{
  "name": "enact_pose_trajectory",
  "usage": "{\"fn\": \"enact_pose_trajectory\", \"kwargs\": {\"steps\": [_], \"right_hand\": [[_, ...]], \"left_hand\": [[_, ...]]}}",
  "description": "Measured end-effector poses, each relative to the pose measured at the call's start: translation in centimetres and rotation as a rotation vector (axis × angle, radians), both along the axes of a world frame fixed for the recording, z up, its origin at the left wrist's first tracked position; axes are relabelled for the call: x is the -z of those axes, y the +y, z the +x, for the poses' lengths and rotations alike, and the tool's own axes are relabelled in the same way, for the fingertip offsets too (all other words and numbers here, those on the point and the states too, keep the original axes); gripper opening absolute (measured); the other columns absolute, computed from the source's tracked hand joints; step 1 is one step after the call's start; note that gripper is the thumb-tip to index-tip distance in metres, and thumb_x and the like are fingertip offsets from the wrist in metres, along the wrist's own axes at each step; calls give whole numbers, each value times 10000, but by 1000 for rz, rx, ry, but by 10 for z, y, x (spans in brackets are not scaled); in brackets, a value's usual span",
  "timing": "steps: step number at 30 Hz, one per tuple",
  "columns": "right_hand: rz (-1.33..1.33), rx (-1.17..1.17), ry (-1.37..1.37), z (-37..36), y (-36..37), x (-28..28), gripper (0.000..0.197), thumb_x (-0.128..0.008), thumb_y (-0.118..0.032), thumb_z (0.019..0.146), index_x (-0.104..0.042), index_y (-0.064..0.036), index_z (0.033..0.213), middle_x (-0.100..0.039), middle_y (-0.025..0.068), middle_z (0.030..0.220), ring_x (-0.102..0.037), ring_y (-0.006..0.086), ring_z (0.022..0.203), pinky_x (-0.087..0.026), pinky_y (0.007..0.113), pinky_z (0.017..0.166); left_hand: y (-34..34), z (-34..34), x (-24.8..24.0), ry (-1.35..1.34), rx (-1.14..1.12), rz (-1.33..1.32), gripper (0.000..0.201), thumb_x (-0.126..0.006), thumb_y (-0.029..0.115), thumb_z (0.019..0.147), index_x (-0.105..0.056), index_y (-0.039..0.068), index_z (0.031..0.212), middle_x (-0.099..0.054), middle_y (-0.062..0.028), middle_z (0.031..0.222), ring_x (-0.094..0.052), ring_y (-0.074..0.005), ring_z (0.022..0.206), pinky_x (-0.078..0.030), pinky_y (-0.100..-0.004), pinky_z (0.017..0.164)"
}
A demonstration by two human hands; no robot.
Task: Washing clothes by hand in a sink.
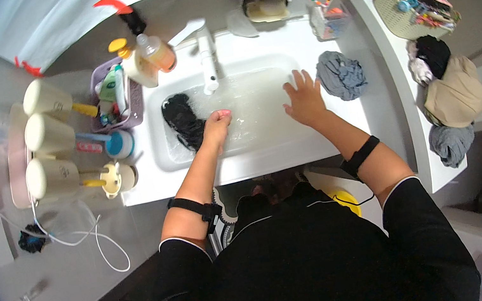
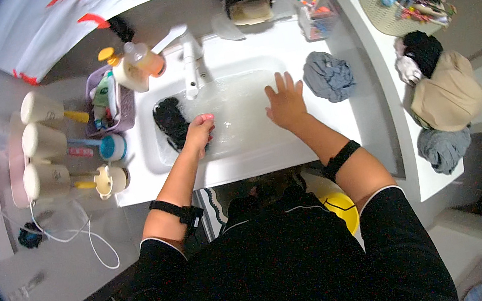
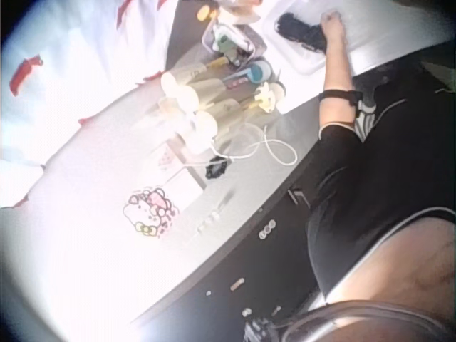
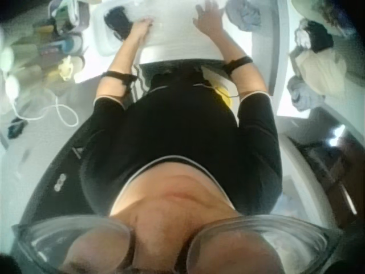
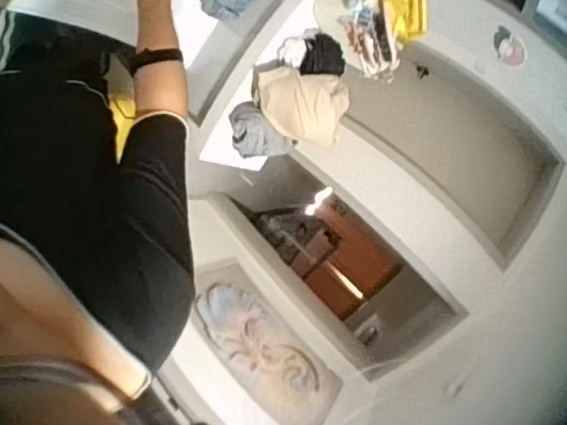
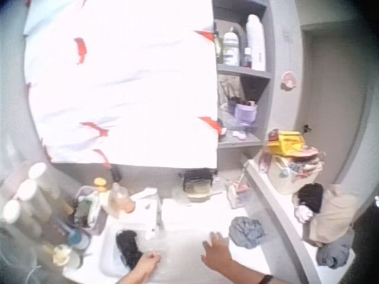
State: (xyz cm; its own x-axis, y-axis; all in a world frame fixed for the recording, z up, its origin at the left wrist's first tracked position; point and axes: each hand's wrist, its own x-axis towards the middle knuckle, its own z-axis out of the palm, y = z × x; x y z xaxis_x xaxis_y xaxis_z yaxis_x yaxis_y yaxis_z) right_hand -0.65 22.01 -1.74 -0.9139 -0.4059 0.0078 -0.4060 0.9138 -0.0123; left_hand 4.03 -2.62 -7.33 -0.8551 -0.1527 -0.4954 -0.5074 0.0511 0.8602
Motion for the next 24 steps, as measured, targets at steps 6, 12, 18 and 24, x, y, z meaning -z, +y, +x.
{"fn": "enact_pose_trajectory", "kwargs": {"steps": [6,12,18,24], "right_hand": [[-20,-164,-478,11,-91,26,573,-584,-338,788,-390,-59,1250,-228,206,1381,-174,391,1287,-200,547,1016],[-399,-386,-756,-5,-163,108,640,-637,-227,758,-330,-51,1291,-257,204,1360,-287,393,1234,-306,491,986],[-417,-259,-794,-1,-209,144,1024,-763,-424,578,-196,-61,1349,-354,241,1281,-343,390,1193,-332,429,973],[-297,-154,-707,21,-231,110,741,-750,-331,560,-413,-37,1151,-489,222,1153,-485,370,1057,-419,414,869]], "left_hand": [[-56,51,14,-119,-292,37,128,-539,211,826,-556,194,952,-531,66,846,-496,-85,787,-390,-283,658],[-93,79,22,-78,-426,120,252,-490,101,825,-492,134,1075,-514,35,859,-498,-97,795,-395,-277,711],[-103,97,29,-32,-549,172,330,-447,25,839,-464,97,1161,-490,7,945,-514,-133,873,-418,-252,743],[-109,117,25,-41,-633,235,346,-457,-1,827,-453,83,1163,-489,-32,985,-516,-141,892,-429,-244,751]]}}
